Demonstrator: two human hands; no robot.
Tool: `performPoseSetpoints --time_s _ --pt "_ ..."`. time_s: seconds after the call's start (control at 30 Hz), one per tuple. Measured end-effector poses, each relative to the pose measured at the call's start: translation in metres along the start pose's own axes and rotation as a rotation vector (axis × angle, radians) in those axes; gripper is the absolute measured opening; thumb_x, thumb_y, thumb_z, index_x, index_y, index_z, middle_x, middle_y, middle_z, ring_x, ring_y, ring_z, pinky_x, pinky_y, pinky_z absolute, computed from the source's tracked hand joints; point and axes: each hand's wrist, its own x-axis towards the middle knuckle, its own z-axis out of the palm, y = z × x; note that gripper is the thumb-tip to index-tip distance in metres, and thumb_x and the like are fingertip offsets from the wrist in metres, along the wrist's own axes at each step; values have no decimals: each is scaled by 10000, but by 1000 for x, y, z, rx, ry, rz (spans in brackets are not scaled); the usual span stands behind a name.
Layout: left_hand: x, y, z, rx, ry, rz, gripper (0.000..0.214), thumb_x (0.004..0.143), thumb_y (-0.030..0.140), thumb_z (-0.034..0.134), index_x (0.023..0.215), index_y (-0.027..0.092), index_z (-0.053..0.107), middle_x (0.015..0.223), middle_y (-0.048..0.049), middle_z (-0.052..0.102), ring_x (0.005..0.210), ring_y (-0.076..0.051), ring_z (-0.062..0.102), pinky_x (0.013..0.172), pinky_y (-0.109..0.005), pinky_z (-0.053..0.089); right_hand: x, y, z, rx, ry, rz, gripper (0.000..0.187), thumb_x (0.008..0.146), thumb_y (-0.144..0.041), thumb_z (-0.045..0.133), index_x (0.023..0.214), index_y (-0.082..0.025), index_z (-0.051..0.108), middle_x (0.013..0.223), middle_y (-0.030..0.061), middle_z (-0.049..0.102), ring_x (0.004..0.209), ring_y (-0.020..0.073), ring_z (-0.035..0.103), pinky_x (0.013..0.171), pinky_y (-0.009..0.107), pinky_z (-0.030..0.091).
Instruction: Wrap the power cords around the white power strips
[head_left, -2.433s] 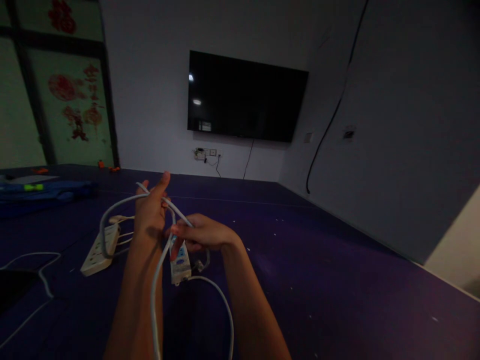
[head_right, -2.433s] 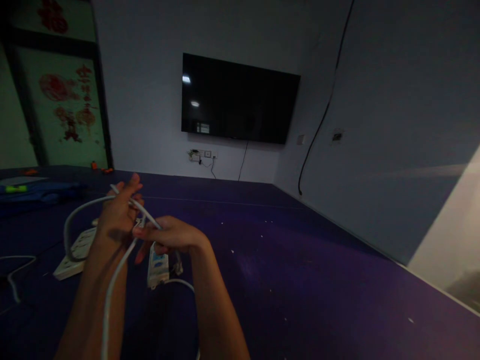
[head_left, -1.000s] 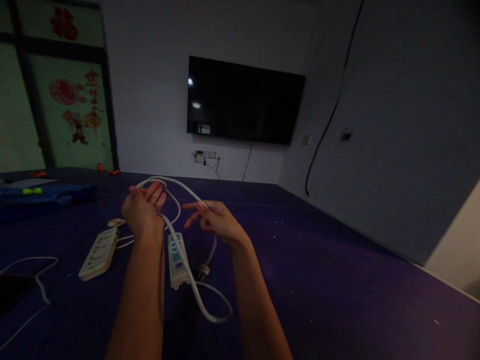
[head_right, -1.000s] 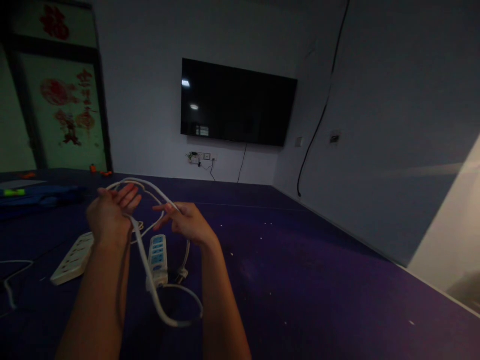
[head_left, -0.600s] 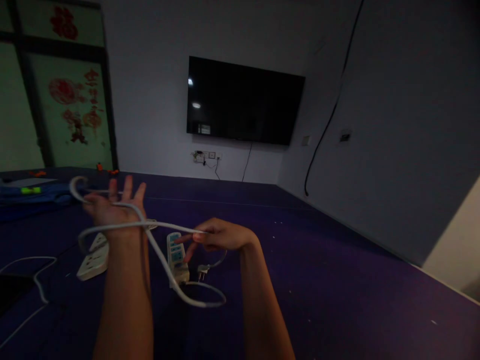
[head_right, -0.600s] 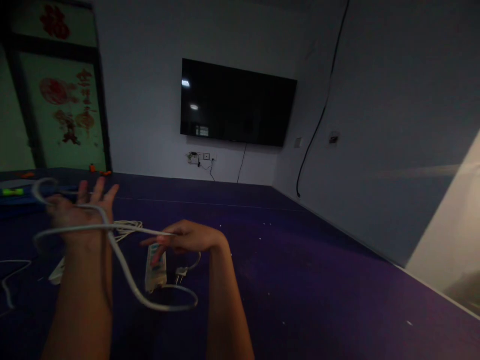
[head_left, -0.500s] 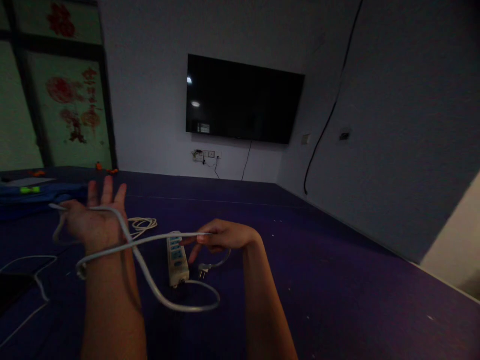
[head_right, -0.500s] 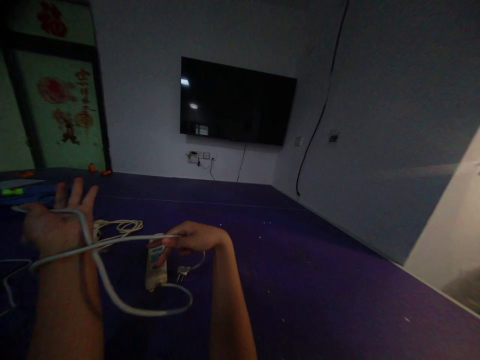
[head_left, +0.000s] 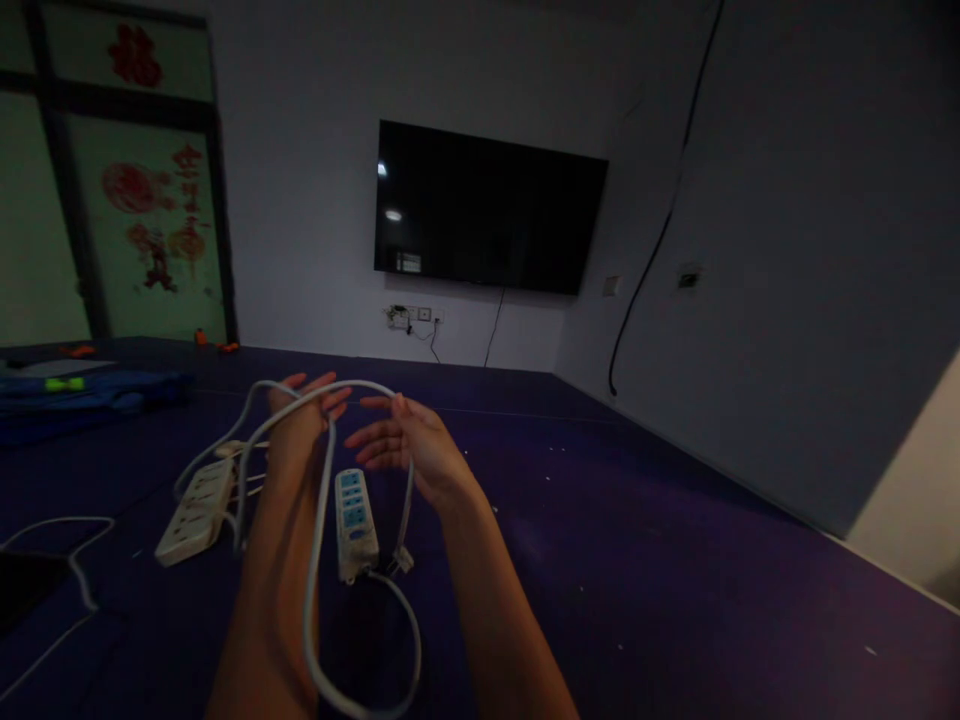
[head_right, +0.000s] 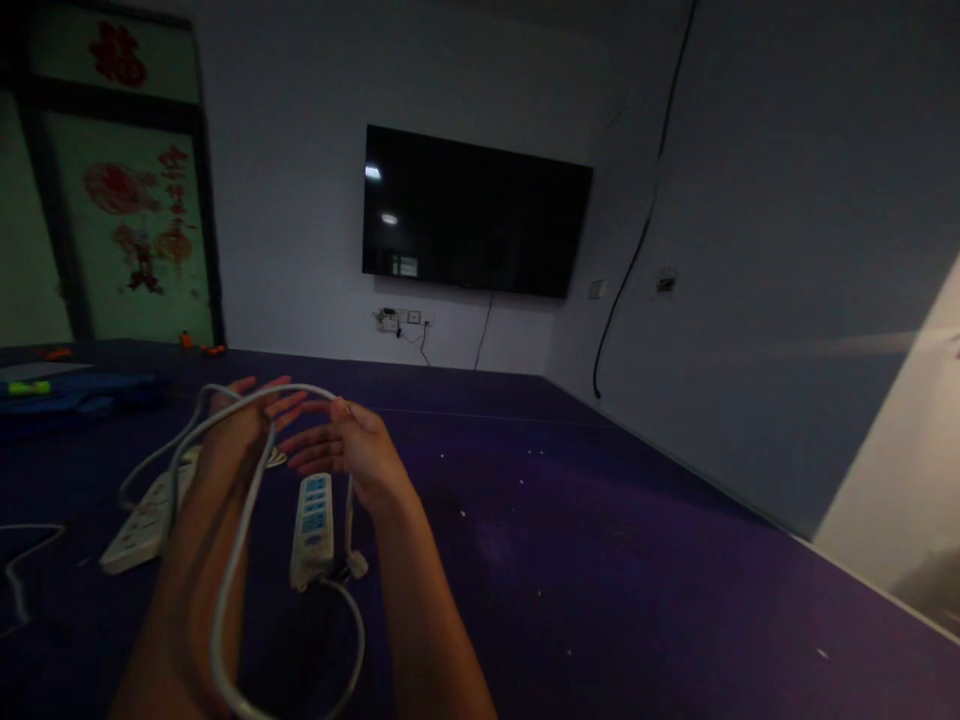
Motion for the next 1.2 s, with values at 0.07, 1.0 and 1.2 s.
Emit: performPoseSetpoints --time_s 0.07,1.0,1.2 --pt "-11 1 15 29 -43 -30 447 603 58 606 979 214 422 1082 -66 618 743 -133 661 713 -272 506 3 2 3 6 142 -39 415 895 -532 416 932 -153 582 605 8 646 465 85 581 484 195 463" --pt "-20 42 -4 -444 266 78 265 952 359 285 828 190 447 870 -41 628 747 -135 624 863 -357 485 5 12 -14 -387 -118 191 156 835 -176 456 723 -158 563 488 -40 574 470 80 539 498 179 391" --pt "-22 36 4 -526 145 2 315 936 369 330 942 143 549 1103 -131 617 1028 -209 603 953 -388 458 5 0 -40 -209 213 -20 163 761 -293 556 843 -155 585 451 -117 376 317 23 251 351 153 171"
